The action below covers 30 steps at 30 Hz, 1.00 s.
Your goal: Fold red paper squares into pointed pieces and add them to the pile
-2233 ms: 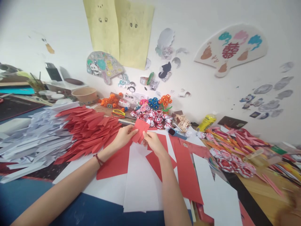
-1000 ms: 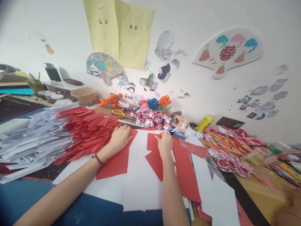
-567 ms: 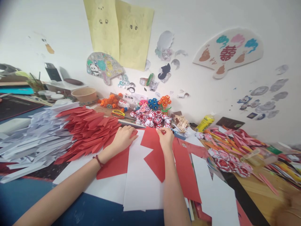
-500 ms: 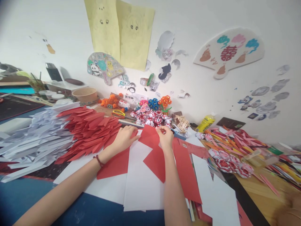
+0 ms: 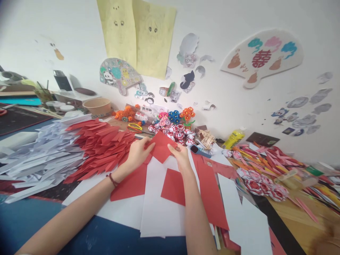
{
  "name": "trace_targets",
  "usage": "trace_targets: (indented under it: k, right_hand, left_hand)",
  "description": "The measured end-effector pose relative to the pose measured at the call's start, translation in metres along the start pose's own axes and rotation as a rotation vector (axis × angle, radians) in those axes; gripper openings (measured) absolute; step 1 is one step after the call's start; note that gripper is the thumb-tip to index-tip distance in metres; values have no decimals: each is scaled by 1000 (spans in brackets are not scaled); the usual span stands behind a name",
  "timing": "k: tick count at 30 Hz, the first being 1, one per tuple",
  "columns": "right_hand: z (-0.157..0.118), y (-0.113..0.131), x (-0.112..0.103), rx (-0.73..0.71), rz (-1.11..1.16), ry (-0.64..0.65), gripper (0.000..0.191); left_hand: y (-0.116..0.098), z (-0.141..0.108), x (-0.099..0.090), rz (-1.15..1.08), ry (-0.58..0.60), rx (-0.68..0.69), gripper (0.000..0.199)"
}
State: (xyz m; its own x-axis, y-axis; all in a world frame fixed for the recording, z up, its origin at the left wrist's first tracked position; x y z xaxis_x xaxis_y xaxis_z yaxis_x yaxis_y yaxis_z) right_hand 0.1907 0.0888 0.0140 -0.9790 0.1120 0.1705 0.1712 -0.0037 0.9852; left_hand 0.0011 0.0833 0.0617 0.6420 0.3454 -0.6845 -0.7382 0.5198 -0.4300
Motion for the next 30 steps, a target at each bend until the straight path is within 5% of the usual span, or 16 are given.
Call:
trace_targets:
  k: [4, 10, 17, 22, 27, 30]
  right_hand:
    - [0, -13, 9, 30, 2, 16, 38]
    - [0, -20, 16, 14, 36, -8, 38]
    - [-7, -15, 34, 61, 105, 164, 39]
    - [-18, -6, 52, 89, 124, 309, 35]
    - [-11, -8, 33, 48, 61, 136, 33]
    - [-7, -11, 25, 42, 9, 97, 38]
  left_hand:
    - [-6, -6, -1, 249, 43, 38, 28]
    - [-36, -14, 21, 365, 192, 374, 30]
    - [-50, -18, 29, 440, 119, 504, 41]
    - [-58, -20, 23, 488, 49, 539, 39]
    - [-66, -21, 14, 365, 20, 517, 35]
    - [-58, -18, 8, 245, 35, 391, 33]
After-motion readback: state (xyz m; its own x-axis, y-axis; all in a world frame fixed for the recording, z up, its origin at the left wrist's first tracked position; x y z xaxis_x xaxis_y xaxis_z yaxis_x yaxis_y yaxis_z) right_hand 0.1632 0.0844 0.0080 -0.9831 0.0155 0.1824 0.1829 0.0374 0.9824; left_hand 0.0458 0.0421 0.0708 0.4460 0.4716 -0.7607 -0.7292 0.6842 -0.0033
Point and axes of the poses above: each hand's wrist, its own z-axis towards the middle knuckle, its own x-axis out of the palm, y = z × x, the point moved 10 cm from there along z, towards the middle knuckle, and after that the axes turned 7 degrees about x, right-handed, at the moved point
